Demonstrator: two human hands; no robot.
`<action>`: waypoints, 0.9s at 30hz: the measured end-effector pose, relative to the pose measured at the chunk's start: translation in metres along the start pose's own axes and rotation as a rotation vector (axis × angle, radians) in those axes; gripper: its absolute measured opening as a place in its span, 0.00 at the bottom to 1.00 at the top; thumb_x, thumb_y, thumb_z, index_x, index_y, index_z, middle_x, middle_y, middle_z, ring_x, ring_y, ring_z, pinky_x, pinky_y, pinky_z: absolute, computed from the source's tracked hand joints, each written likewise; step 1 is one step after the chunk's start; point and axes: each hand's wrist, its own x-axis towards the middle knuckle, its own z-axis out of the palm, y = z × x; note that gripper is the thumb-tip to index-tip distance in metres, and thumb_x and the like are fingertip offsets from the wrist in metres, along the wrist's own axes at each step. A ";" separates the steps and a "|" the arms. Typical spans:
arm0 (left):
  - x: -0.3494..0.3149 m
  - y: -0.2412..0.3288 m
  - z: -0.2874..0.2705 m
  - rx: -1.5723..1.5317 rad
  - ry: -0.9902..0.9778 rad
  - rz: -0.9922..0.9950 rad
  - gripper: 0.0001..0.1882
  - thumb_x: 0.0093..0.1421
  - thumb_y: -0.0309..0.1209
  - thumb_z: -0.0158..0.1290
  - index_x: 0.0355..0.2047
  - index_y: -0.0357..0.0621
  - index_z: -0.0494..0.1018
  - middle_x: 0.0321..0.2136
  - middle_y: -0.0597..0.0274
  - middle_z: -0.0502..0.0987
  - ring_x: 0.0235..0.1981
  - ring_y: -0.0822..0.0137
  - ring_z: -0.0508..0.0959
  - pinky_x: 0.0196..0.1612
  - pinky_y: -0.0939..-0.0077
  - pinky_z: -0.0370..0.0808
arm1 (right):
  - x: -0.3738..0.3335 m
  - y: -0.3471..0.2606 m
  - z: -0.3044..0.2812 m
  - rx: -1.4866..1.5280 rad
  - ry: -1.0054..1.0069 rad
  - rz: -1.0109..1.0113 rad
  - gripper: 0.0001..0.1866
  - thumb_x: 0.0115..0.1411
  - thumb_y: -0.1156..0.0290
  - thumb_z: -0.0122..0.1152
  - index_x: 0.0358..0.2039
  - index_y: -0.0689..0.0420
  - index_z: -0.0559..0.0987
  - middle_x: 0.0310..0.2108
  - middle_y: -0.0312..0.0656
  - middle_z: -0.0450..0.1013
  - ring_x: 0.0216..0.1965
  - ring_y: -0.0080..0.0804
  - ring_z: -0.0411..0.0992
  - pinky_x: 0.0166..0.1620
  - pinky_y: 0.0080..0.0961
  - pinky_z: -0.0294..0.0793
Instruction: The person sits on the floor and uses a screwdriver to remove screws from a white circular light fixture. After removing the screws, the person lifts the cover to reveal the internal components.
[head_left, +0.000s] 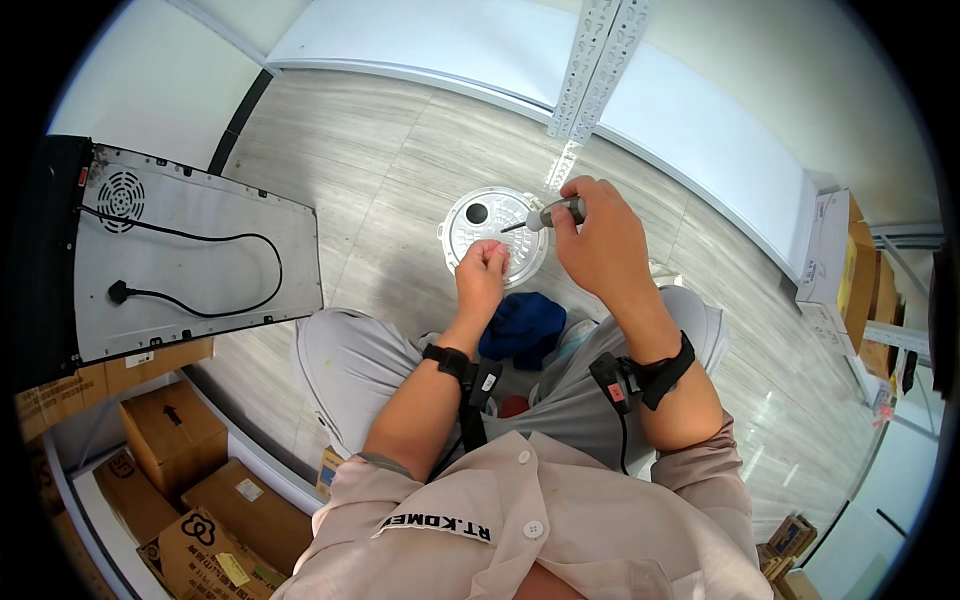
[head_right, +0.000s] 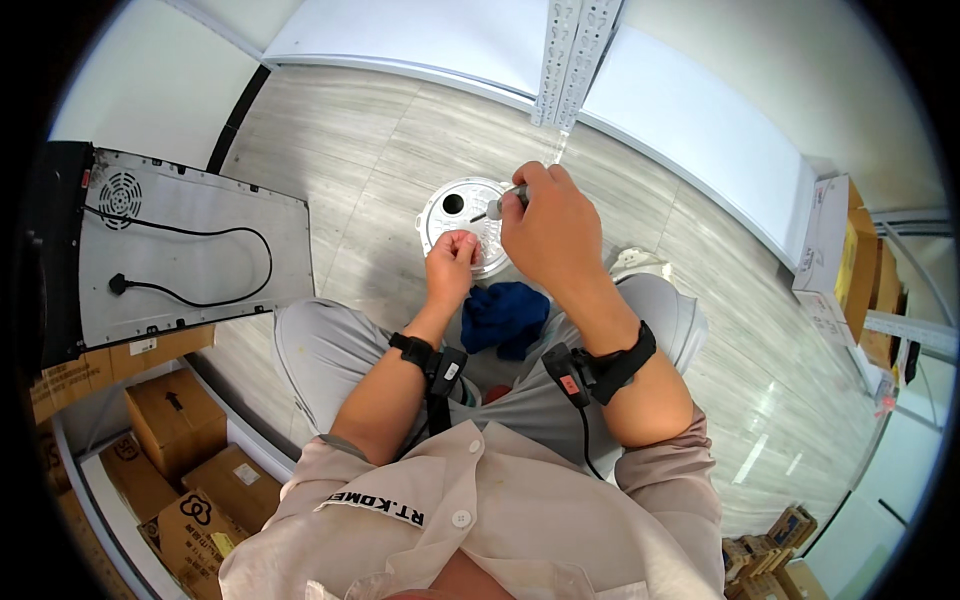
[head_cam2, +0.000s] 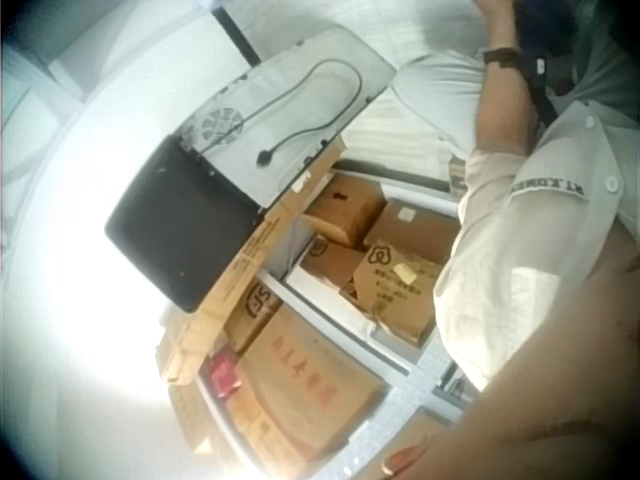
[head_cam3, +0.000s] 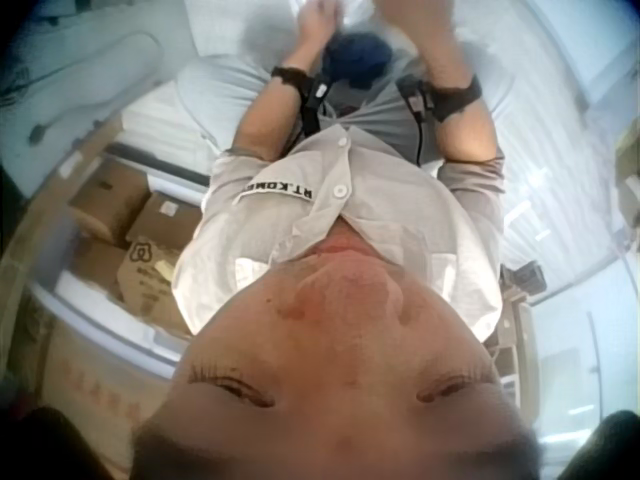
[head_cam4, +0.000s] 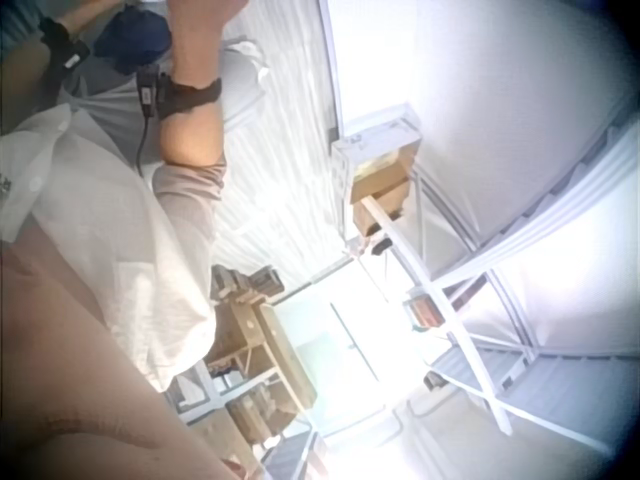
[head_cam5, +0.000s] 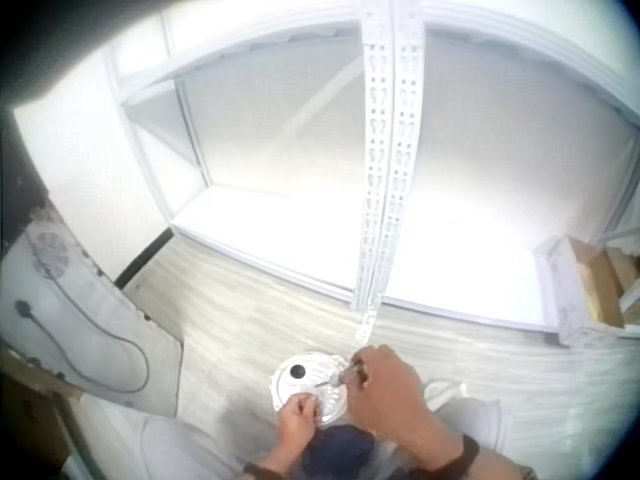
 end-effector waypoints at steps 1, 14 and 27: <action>0.001 -0.001 0.001 0.017 0.020 0.030 0.10 0.69 0.30 0.59 0.43 0.33 0.78 0.28 0.64 0.82 0.28 0.77 0.78 0.34 0.81 0.76 | 0.001 -0.001 -0.001 0.026 0.019 0.006 0.10 0.60 0.68 0.64 0.41 0.57 0.80 0.36 0.49 0.77 0.34 0.51 0.79 0.37 0.44 0.78; 0.002 0.000 0.007 -0.037 0.031 0.046 0.11 0.65 0.26 0.62 0.46 0.32 0.81 0.32 0.63 0.84 0.30 0.78 0.80 0.36 0.82 0.77 | 0.004 0.000 0.006 0.055 0.017 0.005 0.10 0.57 0.71 0.60 0.38 0.61 0.80 0.35 0.53 0.76 0.32 0.54 0.77 0.38 0.46 0.77; -0.005 0.012 0.000 0.494 -0.019 0.434 0.10 0.65 0.31 0.61 0.42 0.38 0.82 0.32 0.48 0.85 0.31 0.50 0.85 0.35 0.64 0.80 | 0.002 0.005 0.007 0.002 -0.041 -0.112 0.10 0.57 0.75 0.61 0.40 0.59 0.80 0.37 0.51 0.75 0.36 0.54 0.77 0.40 0.46 0.77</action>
